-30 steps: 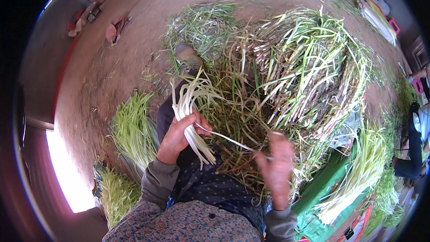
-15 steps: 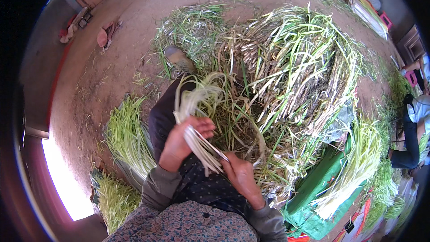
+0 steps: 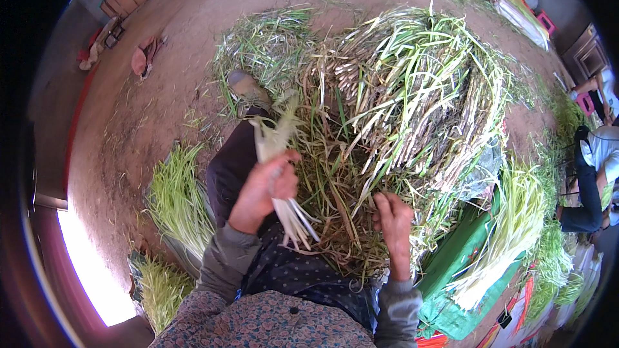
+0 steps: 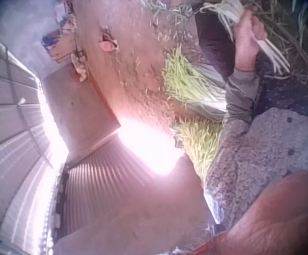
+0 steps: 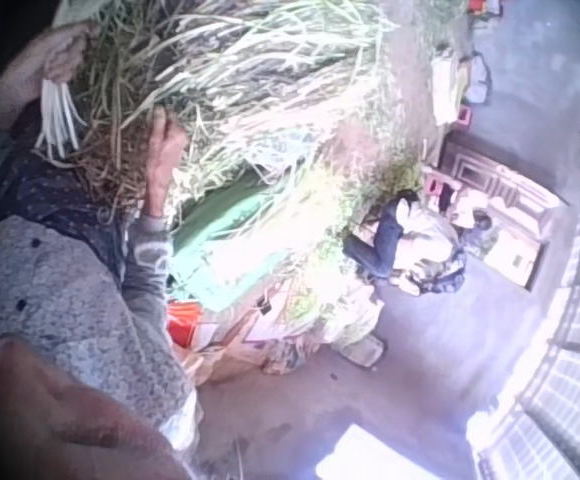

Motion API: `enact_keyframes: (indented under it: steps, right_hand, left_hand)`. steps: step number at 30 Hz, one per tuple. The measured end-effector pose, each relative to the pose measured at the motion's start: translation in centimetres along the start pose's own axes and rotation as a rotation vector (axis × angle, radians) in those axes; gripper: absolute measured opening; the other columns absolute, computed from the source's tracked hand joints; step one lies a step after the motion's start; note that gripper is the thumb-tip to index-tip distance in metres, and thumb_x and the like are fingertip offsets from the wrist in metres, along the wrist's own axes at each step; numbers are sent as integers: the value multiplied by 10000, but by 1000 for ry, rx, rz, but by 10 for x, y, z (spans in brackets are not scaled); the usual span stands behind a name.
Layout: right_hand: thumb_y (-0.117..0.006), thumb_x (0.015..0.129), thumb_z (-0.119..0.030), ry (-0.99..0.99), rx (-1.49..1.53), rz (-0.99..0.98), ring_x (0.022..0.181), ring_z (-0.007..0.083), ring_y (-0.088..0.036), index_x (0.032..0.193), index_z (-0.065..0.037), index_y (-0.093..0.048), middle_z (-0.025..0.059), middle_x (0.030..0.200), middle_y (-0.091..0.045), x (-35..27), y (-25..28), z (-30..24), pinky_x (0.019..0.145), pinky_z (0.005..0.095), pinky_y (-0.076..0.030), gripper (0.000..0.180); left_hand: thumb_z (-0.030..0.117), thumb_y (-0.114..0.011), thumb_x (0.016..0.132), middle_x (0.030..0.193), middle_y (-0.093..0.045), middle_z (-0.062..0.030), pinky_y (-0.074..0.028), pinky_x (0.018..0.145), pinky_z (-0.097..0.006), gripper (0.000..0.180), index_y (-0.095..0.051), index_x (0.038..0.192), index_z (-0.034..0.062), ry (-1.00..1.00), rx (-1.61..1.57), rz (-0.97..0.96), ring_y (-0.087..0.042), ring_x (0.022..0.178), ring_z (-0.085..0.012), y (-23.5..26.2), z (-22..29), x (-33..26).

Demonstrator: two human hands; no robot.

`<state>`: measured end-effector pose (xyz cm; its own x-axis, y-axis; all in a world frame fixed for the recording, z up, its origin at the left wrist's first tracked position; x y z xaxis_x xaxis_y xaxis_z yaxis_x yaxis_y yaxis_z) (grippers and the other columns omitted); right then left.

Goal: The person sits on the floor and processes a large pile of long, white vegetable stalks by hand. They repeatedly pick up stalks, peel off outer layers, and separate the usable parts from the waste, which is discarded onto the floor.

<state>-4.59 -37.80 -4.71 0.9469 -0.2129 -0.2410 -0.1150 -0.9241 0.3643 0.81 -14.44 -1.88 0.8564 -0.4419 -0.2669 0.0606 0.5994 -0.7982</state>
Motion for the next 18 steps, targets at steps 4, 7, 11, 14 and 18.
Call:
enact_keyframes:
  steps: [4, 7, 11, 14, 18]
  right_hand:
    - [-532, 839, -125, 14, -36, -123, 411, 71, -469, 819, -7, -590, 25, 513, -520, 15, -28, 28, 384, 201, -367, 133]
    - [-535, 831, -81, -14, 340, -140, 417, 59, -457, 826, -11, -582, 10, 538, -530, 3, -33, 19, 385, 193, -357, 85]
    - [-536, 831, -65, 22, 427, -54, 426, 45, -435, 844, -4, -565, -12, 542, -508, -11, -29, 18, 391, 181, -338, 69]
    - [-541, 831, -68, 62, 418, -71, 432, 39, -431, 834, -1, -554, -9, 540, -502, -20, -32, 14, 396, 176, -334, 68]
    - [-534, 840, -75, 74, 498, -42, 433, 36, -425, 819, -10, -546, -6, 532, -494, -19, -35, 10, 399, 174, -339, 70]
  left_hand:
    - [153, -501, 855, 482, -376, 34, -274, 323, -197, 248, -498, 1044, -7, 181, 311, 86, -331, 356, -47, -1, -58, 22]
    - [157, -552, 823, 479, -423, 23, -300, 315, -193, 281, -509, 1036, -22, 180, 578, 9, -387, 343, -47, -3, -84, 32]
    - [160, -569, 808, 438, -425, 14, -281, 318, -187, 196, -536, 900, -9, 225, 650, -52, -371, 327, -45, -2, -93, 32]
    - [122, -569, 794, 454, -437, 11, -288, 321, -188, 173, -537, 887, -21, 258, 625, -9, -379, 332, -48, -3, -90, 25]
    - [104, -597, 778, 516, -478, 0, -294, 323, -192, 191, -536, 894, -36, 274, 692, -35, -399, 349, -52, -11, -90, 7]
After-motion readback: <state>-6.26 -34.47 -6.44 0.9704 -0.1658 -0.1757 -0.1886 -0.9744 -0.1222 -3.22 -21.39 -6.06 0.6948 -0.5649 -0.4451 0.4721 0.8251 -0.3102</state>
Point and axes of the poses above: each hand's wrist, its own x-axis towards the middle knuckle, its own y-axis out of the back of the hand, z = x × y, the point moved 5 cm from there along x, towards the middle knuckle
